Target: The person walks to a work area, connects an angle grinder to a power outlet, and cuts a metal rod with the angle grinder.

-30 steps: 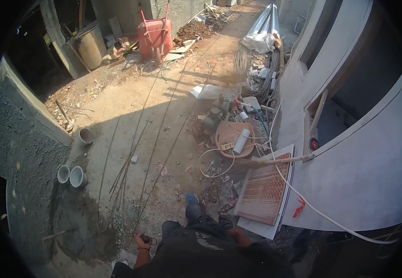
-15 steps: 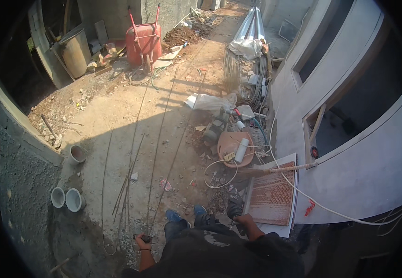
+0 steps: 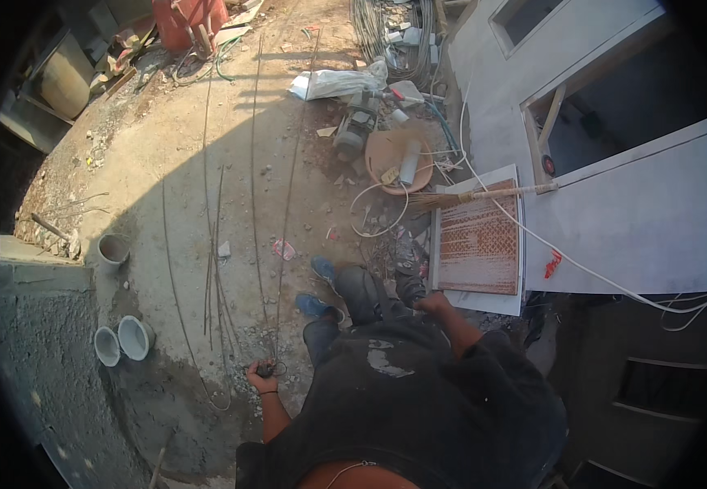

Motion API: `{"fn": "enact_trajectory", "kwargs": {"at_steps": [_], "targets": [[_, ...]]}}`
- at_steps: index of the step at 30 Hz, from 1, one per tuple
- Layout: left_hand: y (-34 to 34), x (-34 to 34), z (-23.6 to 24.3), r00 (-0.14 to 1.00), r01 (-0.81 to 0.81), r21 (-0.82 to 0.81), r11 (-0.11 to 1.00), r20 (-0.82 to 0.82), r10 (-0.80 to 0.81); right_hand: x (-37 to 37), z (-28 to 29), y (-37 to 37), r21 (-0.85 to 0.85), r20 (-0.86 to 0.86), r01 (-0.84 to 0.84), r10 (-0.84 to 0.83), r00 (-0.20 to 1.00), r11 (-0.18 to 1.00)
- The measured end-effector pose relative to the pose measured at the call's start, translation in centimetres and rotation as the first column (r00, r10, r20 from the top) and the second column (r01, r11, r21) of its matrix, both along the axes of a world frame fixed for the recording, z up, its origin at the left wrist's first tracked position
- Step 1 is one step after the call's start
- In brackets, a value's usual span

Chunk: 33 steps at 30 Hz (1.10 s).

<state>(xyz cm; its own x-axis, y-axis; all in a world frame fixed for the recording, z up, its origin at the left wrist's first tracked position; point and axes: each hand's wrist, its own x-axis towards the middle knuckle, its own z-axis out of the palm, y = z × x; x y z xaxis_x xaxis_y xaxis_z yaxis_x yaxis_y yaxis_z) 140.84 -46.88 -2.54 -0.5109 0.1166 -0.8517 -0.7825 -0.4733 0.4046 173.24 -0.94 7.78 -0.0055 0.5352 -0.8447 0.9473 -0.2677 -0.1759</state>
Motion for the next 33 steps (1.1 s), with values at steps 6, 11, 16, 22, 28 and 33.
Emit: {"fn": "enact_trajectory", "kwargs": {"at_steps": [6,11,16,22,28,33], "targets": [[-0.9,1.8,-0.7,0.965,0.223,-0.290,0.931,0.198,-0.169,-1.5,1.7,1.9,0.027,0.041,-0.006,0.004,0.999,1.000],[2.3,3.8,-1.1,0.961,0.261,-0.415,0.871,0.196,-0.195,-4.8,-0.4,6.6,0.177,0.027,-0.346,0.347,0.937,0.921],[5.5,3.7,-9.7,0.945,0.325,-0.381,0.865,0.161,-0.284,-10.7,-10.7,14.5,0.270,-0.007,-0.608,0.633,0.774,0.747],[17.9,-1.3,-13.3,0.932,0.297,-0.470,0.831,-0.048,-0.360,-22.0,-29.0,21.1,0.323,-0.058,-0.705,0.757,0.651,0.631],[21.0,-5.1,-27.0,0.596,0.614,-0.554,0.562,-0.141,-0.790,-27.7,-49.7,22.7,0.356,-0.080,-0.726,0.793,0.604,0.588],[23.9,-9.8,-33.4,-0.131,0.636,-0.771,-0.023,-0.078,-0.988,-29.1,-59.0,21.7,0.406,-0.154,-0.647,0.747,0.647,0.645]]}}
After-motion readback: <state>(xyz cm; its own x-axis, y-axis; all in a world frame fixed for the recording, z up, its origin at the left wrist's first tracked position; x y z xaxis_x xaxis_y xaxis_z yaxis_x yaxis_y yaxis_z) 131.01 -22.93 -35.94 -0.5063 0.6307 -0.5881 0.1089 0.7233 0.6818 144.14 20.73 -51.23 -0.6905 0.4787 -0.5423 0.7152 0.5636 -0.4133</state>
